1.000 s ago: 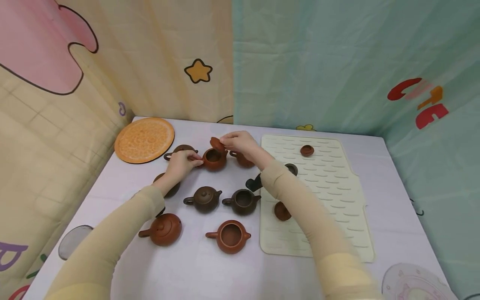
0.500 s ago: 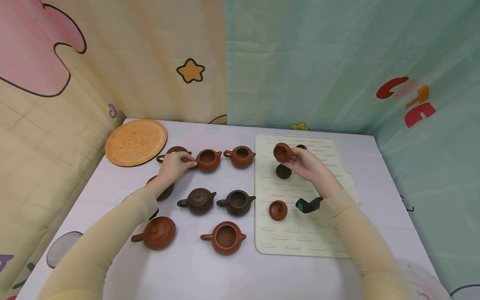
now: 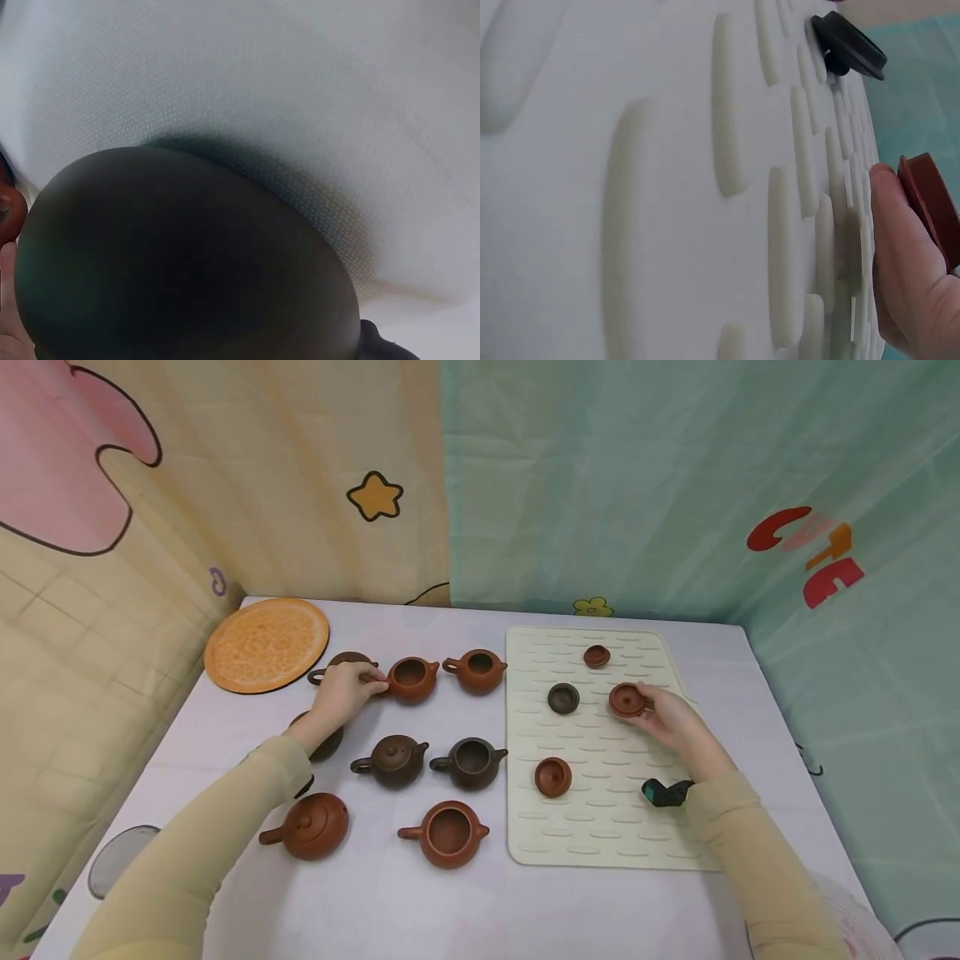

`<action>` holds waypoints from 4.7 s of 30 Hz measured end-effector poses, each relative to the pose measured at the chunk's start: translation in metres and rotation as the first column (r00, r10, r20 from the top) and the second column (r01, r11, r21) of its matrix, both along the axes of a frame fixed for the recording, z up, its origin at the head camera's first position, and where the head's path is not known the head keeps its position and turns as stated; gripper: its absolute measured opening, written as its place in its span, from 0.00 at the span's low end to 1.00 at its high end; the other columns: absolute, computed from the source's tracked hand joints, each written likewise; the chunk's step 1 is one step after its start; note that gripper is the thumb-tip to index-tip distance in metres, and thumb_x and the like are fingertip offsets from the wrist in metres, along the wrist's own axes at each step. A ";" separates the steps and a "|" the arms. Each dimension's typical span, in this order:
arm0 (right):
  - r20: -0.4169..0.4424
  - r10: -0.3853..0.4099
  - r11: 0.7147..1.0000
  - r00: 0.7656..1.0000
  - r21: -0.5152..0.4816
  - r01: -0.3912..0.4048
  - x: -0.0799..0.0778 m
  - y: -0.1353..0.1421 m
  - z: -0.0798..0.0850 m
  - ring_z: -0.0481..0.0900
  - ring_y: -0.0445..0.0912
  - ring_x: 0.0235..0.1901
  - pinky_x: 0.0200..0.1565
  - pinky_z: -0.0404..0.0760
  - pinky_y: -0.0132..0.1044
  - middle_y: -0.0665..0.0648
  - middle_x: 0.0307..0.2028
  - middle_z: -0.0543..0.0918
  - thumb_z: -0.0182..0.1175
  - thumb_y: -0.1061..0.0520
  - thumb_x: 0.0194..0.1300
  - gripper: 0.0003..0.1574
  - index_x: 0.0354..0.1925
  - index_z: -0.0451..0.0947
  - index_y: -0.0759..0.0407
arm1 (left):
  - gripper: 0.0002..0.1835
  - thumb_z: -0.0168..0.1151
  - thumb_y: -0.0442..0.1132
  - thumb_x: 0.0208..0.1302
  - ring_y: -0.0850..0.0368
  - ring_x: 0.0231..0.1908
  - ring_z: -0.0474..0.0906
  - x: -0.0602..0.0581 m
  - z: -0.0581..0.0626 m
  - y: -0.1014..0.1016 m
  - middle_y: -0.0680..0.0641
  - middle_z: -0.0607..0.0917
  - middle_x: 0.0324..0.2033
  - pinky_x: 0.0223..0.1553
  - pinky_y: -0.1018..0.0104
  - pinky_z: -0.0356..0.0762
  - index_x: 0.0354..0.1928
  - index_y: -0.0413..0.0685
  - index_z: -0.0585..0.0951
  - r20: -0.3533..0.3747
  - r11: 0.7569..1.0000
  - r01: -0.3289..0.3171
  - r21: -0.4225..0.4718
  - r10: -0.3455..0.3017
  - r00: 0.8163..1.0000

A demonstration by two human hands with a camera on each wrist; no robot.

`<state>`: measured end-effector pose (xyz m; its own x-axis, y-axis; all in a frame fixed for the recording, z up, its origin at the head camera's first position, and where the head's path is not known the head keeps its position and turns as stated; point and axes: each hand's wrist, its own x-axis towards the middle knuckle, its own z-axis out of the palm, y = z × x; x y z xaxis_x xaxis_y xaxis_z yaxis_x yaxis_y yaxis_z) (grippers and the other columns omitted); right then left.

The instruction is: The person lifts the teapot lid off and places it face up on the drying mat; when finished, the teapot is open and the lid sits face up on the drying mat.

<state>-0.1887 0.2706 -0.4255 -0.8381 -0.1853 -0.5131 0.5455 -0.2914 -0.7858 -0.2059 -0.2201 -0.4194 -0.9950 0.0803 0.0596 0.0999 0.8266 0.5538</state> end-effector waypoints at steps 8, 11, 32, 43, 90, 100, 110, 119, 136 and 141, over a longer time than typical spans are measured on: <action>-0.092 0.122 0.888 0.988 0.455 -0.068 -0.004 -0.004 -0.007 0.76 0.33 0.46 0.48 0.79 0.25 0.66 0.71 0.59 0.39 0.45 0.79 0.40 0.77 0.44 0.65 | 0.09 0.67 0.37 0.64 0.45 0.43 0.83 0.002 0.004 0.001 0.38 0.88 0.41 0.48 0.50 0.77 0.41 0.39 0.87 0.022 0.999 0.029 -0.025 -0.028 0.999; -0.086 0.130 0.851 0.988 0.521 -0.067 -0.005 -0.007 -0.009 0.72 0.44 0.59 0.51 0.78 0.27 0.67 0.75 0.51 0.40 0.43 0.78 0.41 0.76 0.47 0.64 | 0.09 0.66 0.38 0.65 0.44 0.45 0.82 0.002 0.004 0.001 0.38 0.87 0.43 0.49 0.49 0.76 0.42 0.39 0.86 0.028 0.998 0.051 -0.040 -0.050 0.998; -0.099 0.083 0.790 0.992 0.613 -0.005 -0.010 -0.016 -0.015 0.76 0.28 0.37 0.48 0.80 0.25 0.65 0.70 0.63 0.48 0.44 0.76 0.37 0.72 0.61 0.65 | 0.08 0.67 0.38 0.63 0.46 0.46 0.81 -0.005 0.007 -0.004 0.40 0.88 0.41 0.52 0.48 0.75 0.41 0.41 0.86 0.022 0.988 0.124 -0.089 -0.122 0.992; -0.110 0.126 0.739 0.986 0.674 -0.019 -0.010 -0.015 -0.016 0.76 0.25 0.31 0.46 0.82 0.26 0.66 0.69 0.66 0.46 0.46 0.78 0.34 0.70 0.63 0.66 | 0.09 0.67 0.38 0.64 0.46 0.46 0.82 -0.003 0.005 -0.004 0.40 0.87 0.43 0.51 0.48 0.76 0.42 0.42 0.86 0.052 0.992 0.106 -0.072 -0.103 0.993; -0.272 0.899 0.392 0.342 0.848 -0.356 0.020 -0.260 0.046 0.82 0.45 0.51 0.52 0.79 0.34 0.53 0.49 0.86 0.65 0.55 0.65 0.17 0.52 0.83 0.56 | 0.12 0.72 0.30 0.56 0.56 0.39 0.84 0.083 0.036 -0.017 0.48 0.88 0.37 0.40 0.64 0.84 0.43 0.42 0.85 0.229 0.884 0.467 -0.020 -0.450 0.863; -0.167 0.932 0.268 0.323 0.916 -0.299 0.021 -0.274 0.046 0.80 0.46 0.53 0.57 0.78 0.40 0.53 0.49 0.86 0.67 0.58 0.63 0.16 0.51 0.84 0.54 | 0.08 0.72 0.32 0.56 0.61 0.35 0.82 0.077 0.029 -0.004 0.53 0.89 0.33 0.37 0.65 0.81 0.38 0.47 0.87 0.204 0.878 0.472 -0.082 -0.449 0.870; -0.149 0.928 0.237 0.341 0.943 -0.233 0.022 -0.279 0.042 0.80 0.46 0.48 0.53 0.78 0.38 0.54 0.45 0.86 0.69 0.59 0.60 0.09 0.41 0.86 0.55 | 0.08 0.72 0.31 0.55 0.63 0.34 0.82 0.073 0.024 -0.003 0.53 0.88 0.32 0.36 0.70 0.81 0.37 0.48 0.86 0.214 0.883 0.468 -0.038 -0.450 0.867; -0.160 0.920 0.245 0.357 0.947 -0.207 0.025 -0.281 0.042 0.81 0.43 0.43 0.48 0.79 0.34 0.51 0.40 0.88 0.71 0.58 0.59 0.07 0.38 0.86 0.54 | 0.06 0.71 0.32 0.57 0.64 0.33 0.78 0.071 0.024 -0.004 0.55 0.87 0.32 0.34 0.70 0.77 0.35 0.50 0.86 0.211 0.875 0.480 -0.059 -0.459 0.863; -0.223 0.554 0.823 0.802 0.288 -0.489 0.008 -0.208 0.055 0.81 0.43 0.48 0.56 0.79 0.38 0.57 0.51 0.81 0.57 0.61 0.71 0.22 0.61 0.74 0.67 | 0.07 0.71 0.33 0.57 0.64 0.33 0.78 0.070 0.020 -0.006 0.56 0.87 0.31 0.35 0.70 0.77 0.35 0.53 0.86 0.224 0.888 0.458 -0.041 -0.438 0.870; -0.187 0.351 0.918 0.917 -0.122 -0.377 0.013 -0.131 0.054 0.83 0.41 0.46 0.52 0.81 0.32 0.52 0.46 0.82 0.48 0.64 0.76 0.19 0.61 0.69 0.68 | 0.07 0.70 0.33 0.58 0.63 0.35 0.79 0.071 0.018 -0.010 0.56 0.87 0.32 0.37 0.68 0.78 0.36 0.53 0.86 0.239 0.901 0.432 -0.044 -0.410 0.880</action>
